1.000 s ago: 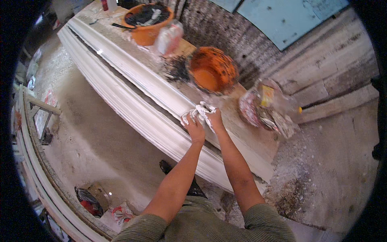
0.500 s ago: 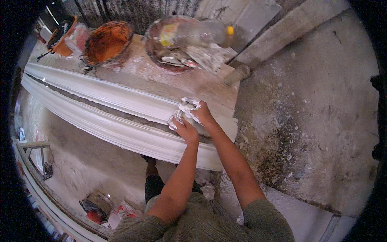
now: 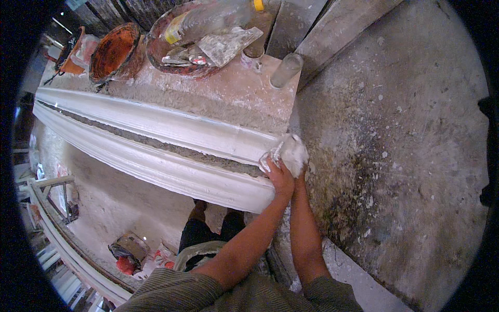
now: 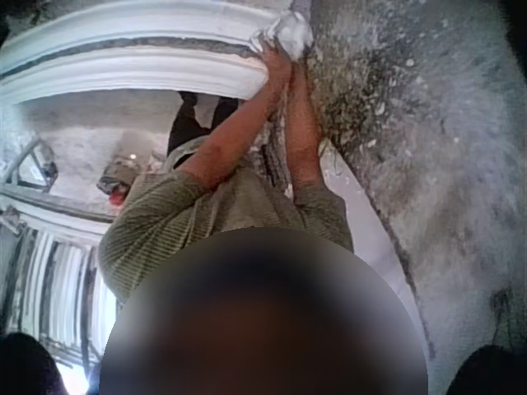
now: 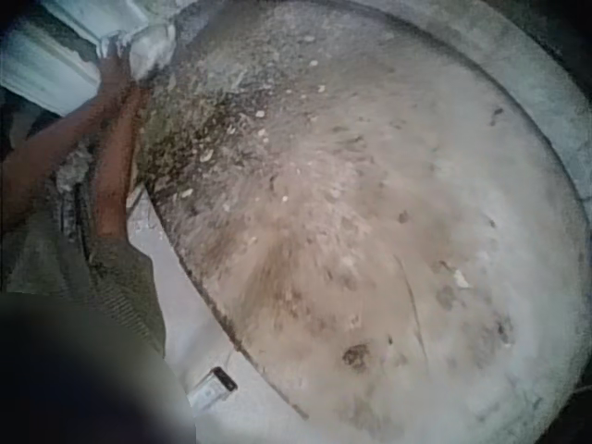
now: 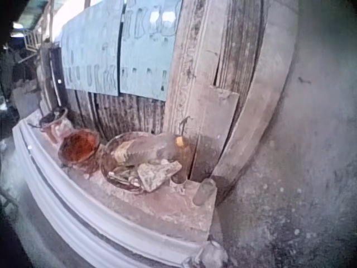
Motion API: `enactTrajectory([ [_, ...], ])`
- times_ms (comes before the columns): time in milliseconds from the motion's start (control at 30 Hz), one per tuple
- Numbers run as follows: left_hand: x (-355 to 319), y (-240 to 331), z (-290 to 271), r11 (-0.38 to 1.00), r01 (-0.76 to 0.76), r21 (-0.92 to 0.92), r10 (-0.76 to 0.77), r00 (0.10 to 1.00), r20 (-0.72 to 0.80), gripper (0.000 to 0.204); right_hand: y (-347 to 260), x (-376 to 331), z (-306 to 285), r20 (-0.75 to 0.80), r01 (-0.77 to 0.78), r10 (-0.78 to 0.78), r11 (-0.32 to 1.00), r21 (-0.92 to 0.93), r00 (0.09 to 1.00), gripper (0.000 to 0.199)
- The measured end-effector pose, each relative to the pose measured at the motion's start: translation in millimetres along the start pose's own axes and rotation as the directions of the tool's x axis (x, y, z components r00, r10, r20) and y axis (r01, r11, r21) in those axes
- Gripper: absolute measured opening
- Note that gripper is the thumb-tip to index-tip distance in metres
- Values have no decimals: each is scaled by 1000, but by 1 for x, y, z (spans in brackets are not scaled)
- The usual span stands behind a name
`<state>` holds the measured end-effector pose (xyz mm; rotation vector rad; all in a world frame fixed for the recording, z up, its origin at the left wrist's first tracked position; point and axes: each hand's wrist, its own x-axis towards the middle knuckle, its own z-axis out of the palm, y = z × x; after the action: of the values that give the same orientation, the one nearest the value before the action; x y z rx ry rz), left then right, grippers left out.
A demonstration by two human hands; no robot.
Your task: The person repeatedly wipes a long white moulding with a white cloth, moving back and forth along its length. They occasionally pick up a small piece of debris from the workbench and later walk to a bucket to rinse the cloth.
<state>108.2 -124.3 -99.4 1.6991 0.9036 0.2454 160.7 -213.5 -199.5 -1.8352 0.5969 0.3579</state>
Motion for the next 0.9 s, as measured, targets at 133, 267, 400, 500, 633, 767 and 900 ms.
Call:
enactTrajectory([
  [133,-33,-8,19,993,105,-56,-91,973,214,47,27,-24,-27,-42,-65,66,998,19,997,53],
  [267,-76,7,17,957,186,-224,-39,843,537,49,36,-44,-54,-68,-100,101,995,15,993,52],
  [400,-75,58,-16,977,111,-180,69,637,768,50,27,-56,-73,-80,-87,86,996,-12,993,52],
  [500,-33,81,-53,973,211,-89,-80,678,731,53,8,-53,-73,-66,-31,28,998,-55,997,52],
  [633,45,33,-108,676,544,-497,-102,737,668,54,-25,-32,-40,24,116,-113,976,-184,993,51],
  [767,126,13,-207,57,622,-781,330,726,603,45,-51,-16,9,254,314,-212,818,-482,944,51],
  [900,160,45,-325,619,67,-782,126,975,183,42,-84,-21,15,561,477,-84,636,-606,824,51],
])
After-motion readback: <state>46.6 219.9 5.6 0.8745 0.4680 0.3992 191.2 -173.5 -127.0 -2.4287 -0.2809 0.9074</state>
